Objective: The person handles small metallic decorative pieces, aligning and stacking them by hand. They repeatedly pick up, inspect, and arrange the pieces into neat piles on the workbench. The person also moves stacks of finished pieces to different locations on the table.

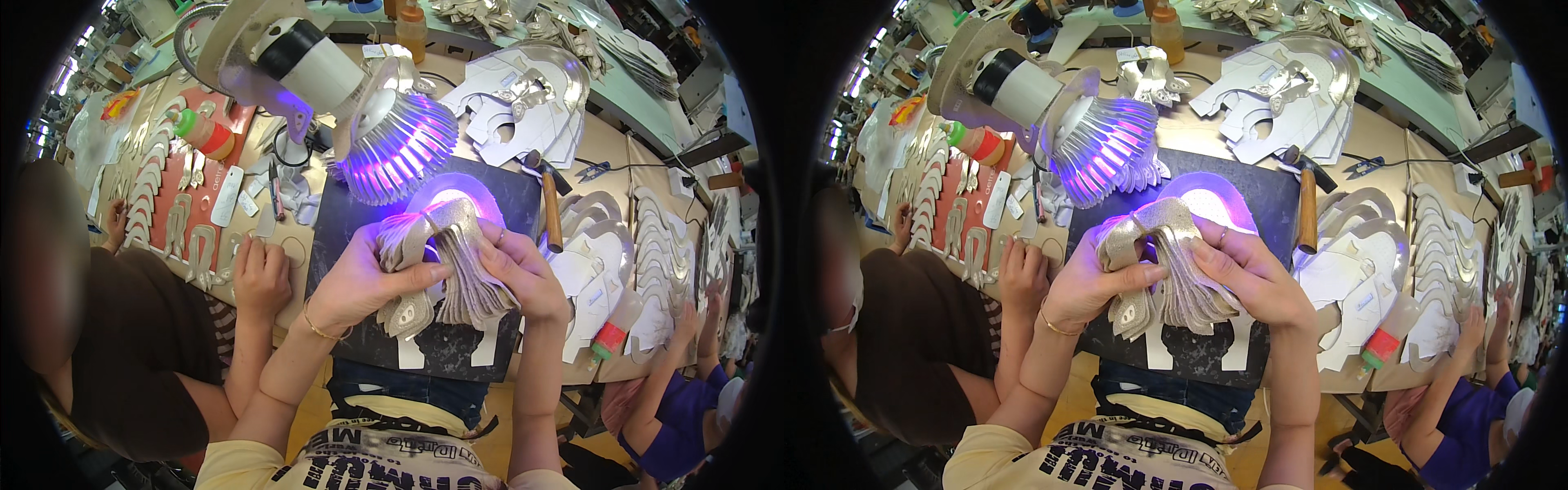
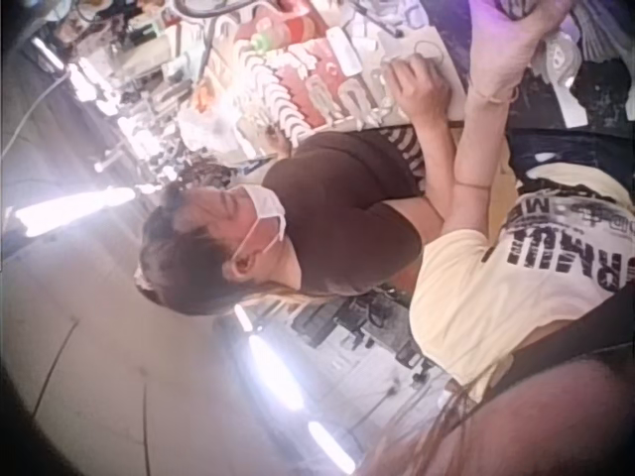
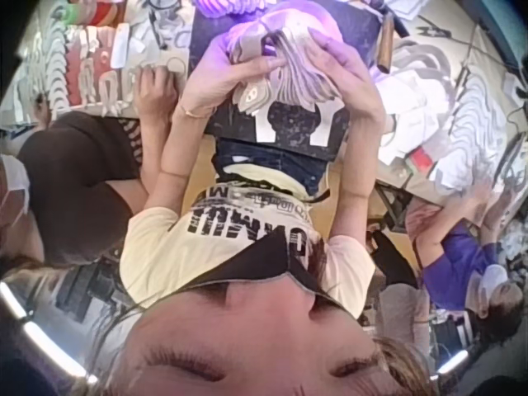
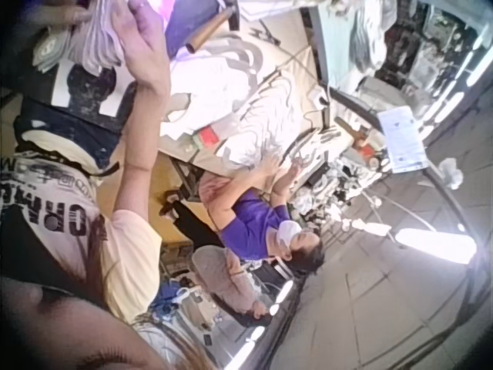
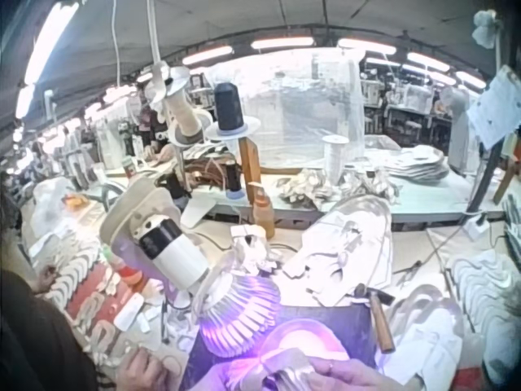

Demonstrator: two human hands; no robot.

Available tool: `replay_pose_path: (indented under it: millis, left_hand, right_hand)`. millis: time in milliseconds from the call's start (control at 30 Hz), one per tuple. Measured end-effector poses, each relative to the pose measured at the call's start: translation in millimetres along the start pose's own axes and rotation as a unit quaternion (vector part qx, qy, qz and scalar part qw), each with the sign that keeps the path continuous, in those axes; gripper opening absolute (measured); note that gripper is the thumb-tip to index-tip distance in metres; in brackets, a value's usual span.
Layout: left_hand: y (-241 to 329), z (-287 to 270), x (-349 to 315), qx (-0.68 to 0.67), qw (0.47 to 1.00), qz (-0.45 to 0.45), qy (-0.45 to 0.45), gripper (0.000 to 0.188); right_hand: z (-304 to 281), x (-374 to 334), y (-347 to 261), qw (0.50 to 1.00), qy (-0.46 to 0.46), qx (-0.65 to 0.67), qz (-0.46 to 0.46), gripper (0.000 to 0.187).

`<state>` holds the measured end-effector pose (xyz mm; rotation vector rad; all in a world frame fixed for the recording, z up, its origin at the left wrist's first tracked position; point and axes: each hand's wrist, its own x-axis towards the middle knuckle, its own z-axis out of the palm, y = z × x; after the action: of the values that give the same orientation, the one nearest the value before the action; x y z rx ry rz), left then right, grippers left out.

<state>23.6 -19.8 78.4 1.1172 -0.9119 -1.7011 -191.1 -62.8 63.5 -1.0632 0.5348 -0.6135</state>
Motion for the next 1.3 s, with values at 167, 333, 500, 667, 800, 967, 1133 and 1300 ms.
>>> replay_pose_path:
  millis: [167,333,500,667,800,967,1133,1300]
  left_hand:
    - [-3,-1,0,-0.013,1.0,-0.009,-0.011,0.04]
    - [-5,0,0,-0.019,0.999,-0.026,-0.016,0.046]
    - [-2,5,0,-0.02,0.999,-0.016,-0.031,0.038]
    - [1,18,-2,-0.068,0.997,-0.035,-0.029,0.041]
    - [1,26,-2,-0.101,0.994,-0.039,-0.031,0.042]
    - [-1,26,2,-0.058,0.994,-0.08,-0.04,0.061]
    - [-2,28,3,-0.037,0.995,-0.082,-0.04,0.06]
    - [0,41,3,-0.037,0.996,-0.062,-0.056,0.037]
  right_hand:
    - [-4,-1,-2,0.999,-0.026,-0.019,-0.019,0.045]
    - [-8,-4,1,1.0,-0.025,0.006,-0.015,0.045]
    - [-15,-5,8,0.998,-0.045,0.052,-0.007,0.046]
    - [-20,-7,22,0.99,-0.046,0.135,-0.01,0.049]
    - [-26,-9,32,0.982,-0.045,0.181,-0.021,0.05]
    - [-29,-11,36,0.981,-0.027,0.187,-0.038,0.052]
    - [-30,-16,32,0.981,-0.038,0.186,-0.042,0.053]
    - [-33,-28,24,0.983,-0.052,0.169,-0.048,0.054]
